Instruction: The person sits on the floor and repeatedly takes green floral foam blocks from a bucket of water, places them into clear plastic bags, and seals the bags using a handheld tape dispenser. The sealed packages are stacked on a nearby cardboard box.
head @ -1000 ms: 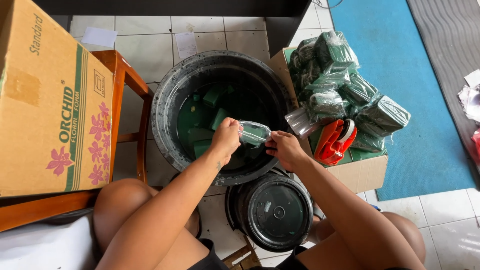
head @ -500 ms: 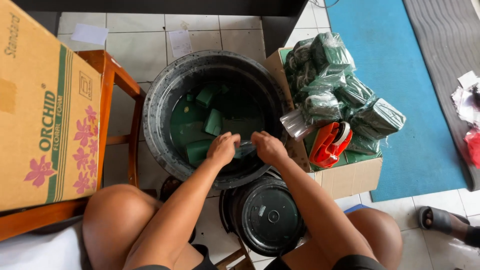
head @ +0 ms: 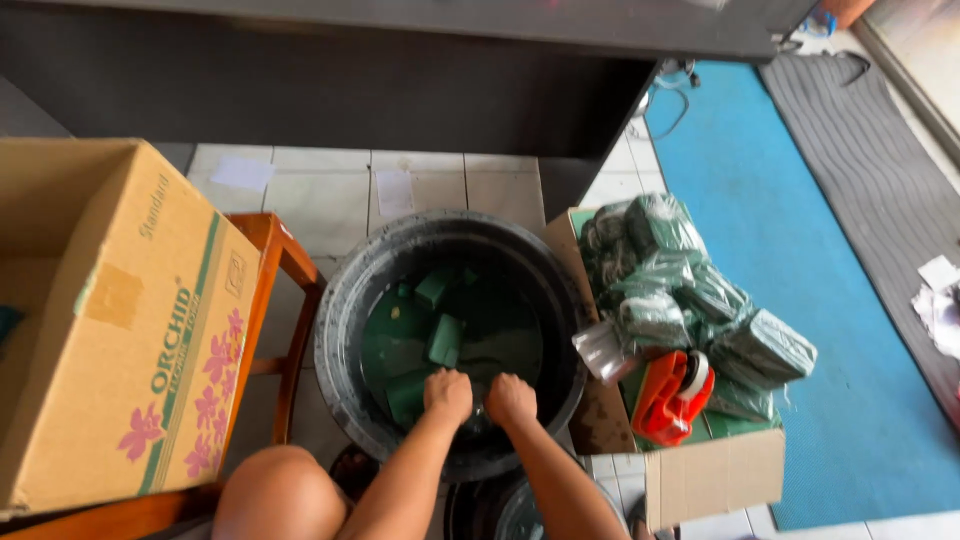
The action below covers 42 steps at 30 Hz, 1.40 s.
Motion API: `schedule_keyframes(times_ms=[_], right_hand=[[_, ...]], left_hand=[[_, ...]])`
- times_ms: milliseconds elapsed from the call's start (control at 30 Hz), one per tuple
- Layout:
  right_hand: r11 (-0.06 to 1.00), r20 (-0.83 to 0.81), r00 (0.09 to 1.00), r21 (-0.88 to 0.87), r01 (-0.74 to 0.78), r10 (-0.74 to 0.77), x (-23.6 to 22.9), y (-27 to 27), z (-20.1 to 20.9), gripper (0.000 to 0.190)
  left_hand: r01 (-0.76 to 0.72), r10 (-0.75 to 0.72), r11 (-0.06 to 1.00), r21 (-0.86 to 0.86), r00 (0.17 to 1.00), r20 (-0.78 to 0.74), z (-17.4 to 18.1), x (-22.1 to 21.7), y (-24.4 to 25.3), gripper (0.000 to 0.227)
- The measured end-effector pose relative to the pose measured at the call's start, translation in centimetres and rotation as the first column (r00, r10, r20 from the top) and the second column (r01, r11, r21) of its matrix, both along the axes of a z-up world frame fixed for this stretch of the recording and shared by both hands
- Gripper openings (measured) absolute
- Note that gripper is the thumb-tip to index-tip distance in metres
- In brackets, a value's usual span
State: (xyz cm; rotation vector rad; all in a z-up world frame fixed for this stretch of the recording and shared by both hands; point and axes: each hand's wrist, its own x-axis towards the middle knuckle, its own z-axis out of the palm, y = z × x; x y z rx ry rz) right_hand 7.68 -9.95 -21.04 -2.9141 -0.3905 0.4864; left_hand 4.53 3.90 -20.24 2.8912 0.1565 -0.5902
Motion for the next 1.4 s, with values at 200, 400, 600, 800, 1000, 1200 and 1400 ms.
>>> schedule_keyframes(times_ms=[200,400,600,800,1000,1200,1400], right_hand=[[0.999,-0.3,0.954,-0.024,-0.024,0.016,-0.1,-1.7,-6.6,0.028],[0.974,-0.317,0.942,0.157,0.164,-0.108,1.2,-1.7,-8.9,0.036],[0.999,-0.374,0.927,0.043,-0.016,0.031,2.4,-4.4,-19.6,0.04],[0.997,-0.451,0.889,0.007,-0.081,0.075,4.5,-4.7,-27.6,0.042],[0.966,-0.2,0.967,0.235,-0.106,0.155,4.9,-3.5,-24.4,0.048],[0.979,-0.228,0.972,0.176,0.099,-0.058,7.2,-1.1,-10.6,0.047],[0.963,-0.032,0.993,0.24,0.12,-0.116,7.1,0.4,0.9,0.044]], left_hand=[[-0.102,0.101,0.995,-0.017,0.995,-0.01,-4.8,-1.3,0.3,0.037],[-0.051,0.035,0.995,-0.083,0.982,-0.188,-6.9,0.4,-0.2,0.04],[-0.177,0.12,0.976,-0.13,0.925,-0.361,-7.6,0.5,-2.9,0.047],[-0.187,0.112,0.974,-0.126,0.888,-0.446,-5.2,2.2,-1.8,0.042],[-0.313,0.199,0.933,-0.176,0.859,-0.472,-3.9,3.9,-0.2,0.042],[-0.392,0.346,0.883,-0.26,0.916,-0.205,-8.0,6.3,1.2,0.049],[-0.266,0.354,0.888,-0.376,0.916,0.187,1.6,6.4,1.7,0.022]])
